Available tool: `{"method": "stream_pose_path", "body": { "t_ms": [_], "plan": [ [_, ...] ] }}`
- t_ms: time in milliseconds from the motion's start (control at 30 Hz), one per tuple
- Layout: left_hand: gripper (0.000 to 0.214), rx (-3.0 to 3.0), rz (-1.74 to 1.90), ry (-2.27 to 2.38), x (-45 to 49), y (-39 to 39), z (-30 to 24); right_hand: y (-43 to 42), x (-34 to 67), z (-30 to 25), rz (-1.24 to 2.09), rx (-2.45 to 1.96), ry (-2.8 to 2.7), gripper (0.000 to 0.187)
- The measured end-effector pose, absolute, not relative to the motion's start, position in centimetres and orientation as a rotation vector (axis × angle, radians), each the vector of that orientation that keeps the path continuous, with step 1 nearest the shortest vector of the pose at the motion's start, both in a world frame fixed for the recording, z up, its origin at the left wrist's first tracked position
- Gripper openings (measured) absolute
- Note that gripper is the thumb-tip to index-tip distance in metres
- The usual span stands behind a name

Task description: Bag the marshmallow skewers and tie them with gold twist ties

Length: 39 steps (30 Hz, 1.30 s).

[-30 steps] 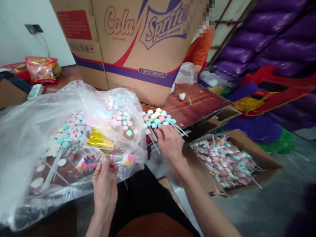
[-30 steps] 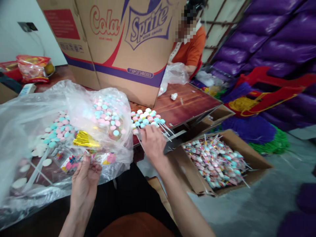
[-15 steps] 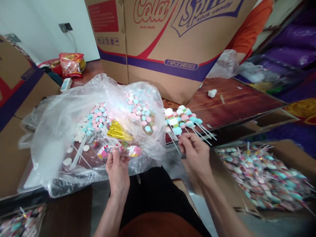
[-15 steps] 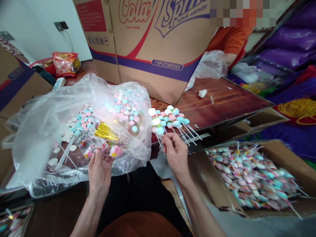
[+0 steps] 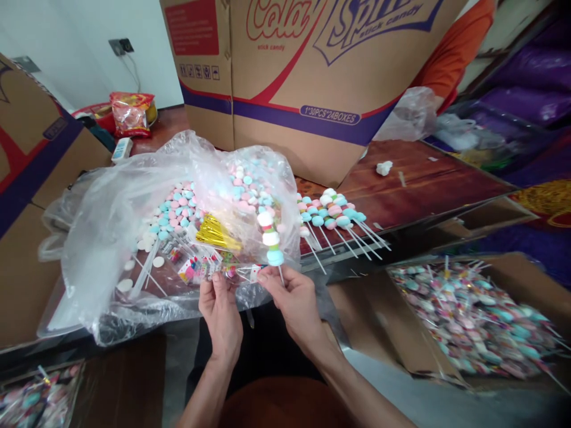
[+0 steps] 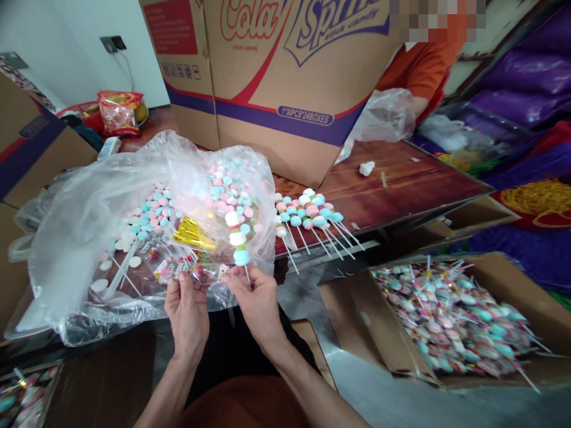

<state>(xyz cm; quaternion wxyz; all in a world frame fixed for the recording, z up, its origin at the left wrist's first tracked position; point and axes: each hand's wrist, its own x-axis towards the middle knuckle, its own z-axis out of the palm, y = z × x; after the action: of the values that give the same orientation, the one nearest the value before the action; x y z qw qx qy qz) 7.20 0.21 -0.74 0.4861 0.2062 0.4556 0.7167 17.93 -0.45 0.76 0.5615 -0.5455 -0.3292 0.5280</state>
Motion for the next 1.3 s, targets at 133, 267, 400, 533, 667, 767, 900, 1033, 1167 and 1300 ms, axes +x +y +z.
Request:
{"method": "stream_pose_path", "body": {
  "t_ms": [133, 267, 400, 533, 667, 767, 900, 1033, 1167, 1300],
  "plan": [
    [0.024, 0.471, 1.780, 1.113, 6.8, 0.5, -1.2, -0.8, 17.8, 0.3, 1.208, -1.295, -0.723, 0.032],
    [0.025, 0.420, 1.803, 1.135, 6.6, 0.8, -1.4, -1.0, 17.8, -0.2, 1.158, -1.270, -0.697, 0.033],
    [0.025, 0.440, 1.799, 1.137, 6.6, 0.8, -1.6, -1.0, 17.8, -0.4, 1.199, -1.262, -0.738, 0.032],
    [0.025, 0.480, 1.764, 1.119, 6.7, 0.5, -1.9, -0.9, 17.6, -0.1, 1.372, -1.202, -0.670, 0.034],
    [0.025, 0.584, 1.704, 1.182, 6.6, 0.1, -2.1, -0.7, 17.6, 0.0, 1.476, -1.168, -0.601, 0.037],
    [0.025, 0.603, 1.684, 1.216, 6.5, 0.0, -2.1, -0.7, 17.6, -0.2, 1.416, -1.149, -0.569, 0.038],
    [0.026, 0.354, 1.678, 1.077, 6.6, 0.2, -1.7, -0.9, 17.3, -0.6, 1.321, -1.149, -0.587, 0.028],
    [0.027, 0.296, 1.675, 1.082, 6.4, 0.4, -1.4, -1.1, 17.3, -0.6, 1.296, -1.204, -0.654, 0.043],
    [0.028, 0.283, 1.627, 1.127, 6.1, 0.4, -1.3, -1.0, 17.3, -0.5, 1.300, -1.209, -0.718, 0.036],
    [0.033, 0.191, 1.667, 1.131, 5.8, 0.6, -1.2, -0.9, 17.5, -0.5, 1.255, -1.239, -0.716, 0.030]
  ]
}}
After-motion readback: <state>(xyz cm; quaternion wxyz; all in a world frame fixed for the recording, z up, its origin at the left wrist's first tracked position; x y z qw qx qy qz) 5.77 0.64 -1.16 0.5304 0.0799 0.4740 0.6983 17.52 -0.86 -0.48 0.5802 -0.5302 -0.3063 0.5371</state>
